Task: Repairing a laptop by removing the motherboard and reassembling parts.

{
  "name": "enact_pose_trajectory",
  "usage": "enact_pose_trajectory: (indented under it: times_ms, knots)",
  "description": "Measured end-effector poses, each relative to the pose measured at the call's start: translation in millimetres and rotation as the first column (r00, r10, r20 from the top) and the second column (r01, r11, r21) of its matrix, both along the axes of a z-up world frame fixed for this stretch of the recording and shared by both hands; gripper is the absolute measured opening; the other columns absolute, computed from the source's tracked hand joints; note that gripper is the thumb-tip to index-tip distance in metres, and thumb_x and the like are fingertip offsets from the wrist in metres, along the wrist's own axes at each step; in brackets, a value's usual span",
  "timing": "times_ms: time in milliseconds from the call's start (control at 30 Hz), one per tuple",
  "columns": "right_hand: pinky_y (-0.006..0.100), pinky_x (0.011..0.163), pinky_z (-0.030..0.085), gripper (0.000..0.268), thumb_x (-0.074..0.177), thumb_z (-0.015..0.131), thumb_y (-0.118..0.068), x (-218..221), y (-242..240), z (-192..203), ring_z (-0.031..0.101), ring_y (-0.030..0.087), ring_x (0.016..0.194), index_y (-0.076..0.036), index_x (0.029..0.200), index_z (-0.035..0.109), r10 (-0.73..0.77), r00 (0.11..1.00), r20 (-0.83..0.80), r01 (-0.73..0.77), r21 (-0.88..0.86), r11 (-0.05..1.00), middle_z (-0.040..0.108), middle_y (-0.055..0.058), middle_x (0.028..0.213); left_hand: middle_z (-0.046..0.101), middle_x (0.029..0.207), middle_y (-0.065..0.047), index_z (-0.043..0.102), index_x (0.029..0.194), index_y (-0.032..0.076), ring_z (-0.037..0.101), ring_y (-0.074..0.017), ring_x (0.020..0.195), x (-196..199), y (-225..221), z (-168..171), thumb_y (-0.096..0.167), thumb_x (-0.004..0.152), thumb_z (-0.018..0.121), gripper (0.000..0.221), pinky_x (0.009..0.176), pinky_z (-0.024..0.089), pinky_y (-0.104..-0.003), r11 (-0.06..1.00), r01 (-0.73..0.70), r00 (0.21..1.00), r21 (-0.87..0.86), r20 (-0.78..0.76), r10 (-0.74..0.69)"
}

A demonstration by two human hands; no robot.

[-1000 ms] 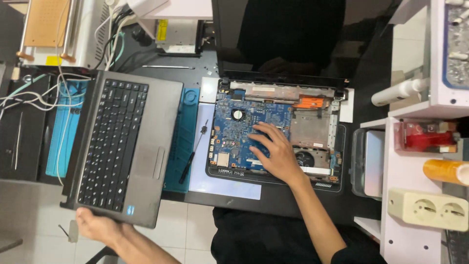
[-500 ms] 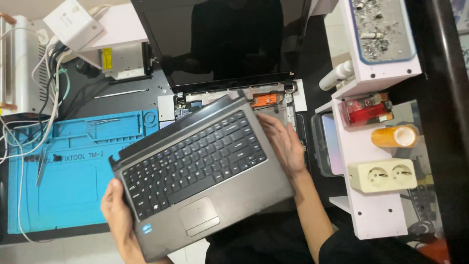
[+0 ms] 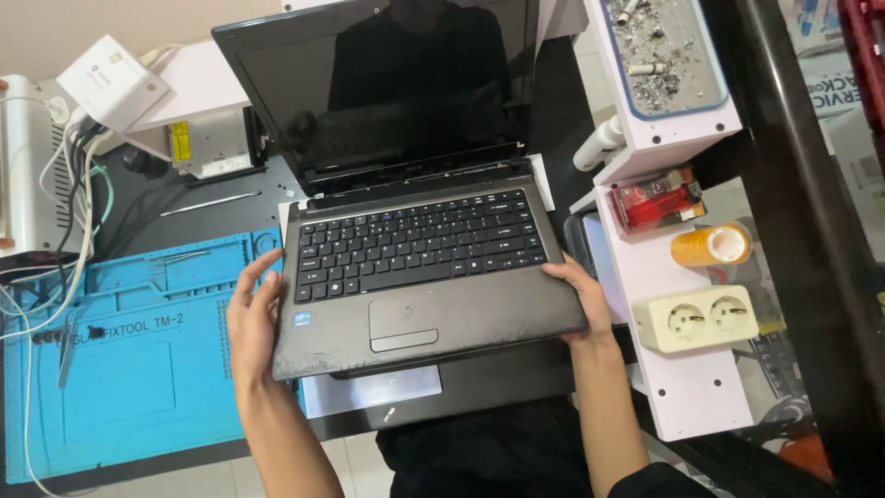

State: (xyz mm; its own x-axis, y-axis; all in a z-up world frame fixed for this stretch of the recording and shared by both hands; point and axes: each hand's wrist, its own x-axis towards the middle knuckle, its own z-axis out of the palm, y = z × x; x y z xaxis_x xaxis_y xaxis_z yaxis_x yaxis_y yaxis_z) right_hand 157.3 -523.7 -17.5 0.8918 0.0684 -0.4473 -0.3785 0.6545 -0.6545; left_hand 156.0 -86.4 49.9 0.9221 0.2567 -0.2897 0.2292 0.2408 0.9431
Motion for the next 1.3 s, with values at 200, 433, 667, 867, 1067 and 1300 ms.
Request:
enact_pose_trajectory:
  times_ms: [200, 433, 667, 867, 1067, 1300]
  knots:
    - [0.035, 0.075, 0.058, 0.023, 0.095, 0.062, -0.016, 1.4, -12.2, -23.0, 0.073, 0.023, 0.08, 0.0, 0.11, 0.068, -0.109, 0.99, -0.085, 0.119, 0.113, 0.986, 0.074, 0.012, 0.093, 0.069, 0.129, -0.021, 0.05, 0.145, 0.001, 0.069, -0.0216, 0.114, -17.1, -41.0, 34.2, 0.037, 0.107, 0.047, 0.052, 0.097, 0.054, -0.032, 0.998, -0.029, 0.995, -0.058, 0.09, 0.034]
    - [0.034, 0.079, 0.059, 0.032, 0.096, 0.057, -0.023, 11.2, 6.5, 31.3, 0.074, 0.025, 0.085, 0.005, 0.107, 0.069, -0.209, 0.978, -0.001, 0.205, 0.207, 0.957, 0.075, 0.015, 0.097, 0.049, 0.153, -0.028, 0.037, 0.155, 0.003, 0.054, -0.0336, 0.137, -29.7, -53.8, 47.0, 0.057, 0.101, 0.047, 0.077, 0.114, 0.043, -0.046, 0.983, 0.05, 0.959, -0.175, 0.283, 0.001]
    - [0.031, 0.062, 0.058, 0.031, 0.109, 0.058, -0.021, 4.7, -4.3, 9.4, 0.072, 0.023, 0.079, 0.006, 0.122, 0.067, -0.14, 0.987, 0.074, 0.109, 0.325, 0.939, 0.074, 0.014, 0.103, 0.038, 0.161, -0.026, 0.031, 0.159, 0.004, 0.043, -0.0347, 0.146, -18.6, -61.6, 53.3, 0.062, 0.102, 0.044, 0.082, 0.121, 0.034, -0.05, 0.979, 0.021, 0.952, -0.202, 0.304, 0.042]
    - [0.04, 0.07, 0.065, 0.044, 0.103, 0.047, -0.027, 12.0, 14.3, 83.7, 0.076, 0.028, 0.089, 0.001, 0.135, 0.059, -0.121, 0.982, 0.143, 0.07, 0.318, 0.945, 0.072, 0.017, 0.115, 0.023, 0.174, -0.02, 0.033, 0.162, 0.006, 0.036, -0.0347, 0.158, -24.2, -62.5, 56.5, 0.067, 0.1, 0.05, 0.089, 0.129, 0.029, -0.054, 0.965, 0.153, 0.829, -0.211, 0.559, -0.009]
    - [0.051, 0.078, 0.064, 0.056, 0.11, 0.042, -0.039, 14.5, 22.4, 92.6, 0.073, 0.032, 0.108, 0.005, 0.139, 0.06, -0.151, 0.967, 0.206, 0.071, 0.351, 0.934, 0.07, 0.02, 0.128, 0.028, 0.169, -0.025, 0.035, 0.152, 0.002, 0.039, -0.0345, 0.153, -26.8, -64.8, 70.2, 0.038, 0.108, 0.067, 0.065, 0.124, 0.041, -0.051, 0.97, 0.021, 0.839, 0.243, 0.523, -0.149]
    - [0.054, 0.092, 0.058, 0.067, 0.111, 0.037, -0.057, 19.9, 28.4, 91.3, 0.068, 0.033, 0.12, -0.002, 0.142, 0.059, -0.147, 0.943, 0.299, 0.104, 0.155, 0.982, 0.066, 0.017, 0.133, 0.055, 0.158, -0.018, 0.05, 0.152, 0.0, 0.055, -0.0217, 0.141, -18.1, -62.4, 76.9, 0.043, 0.11, 0.06, 0.061, 0.119, 0.046, -0.035, 0.867, -0.136, 0.892, 0.48, 0.44, -0.104]
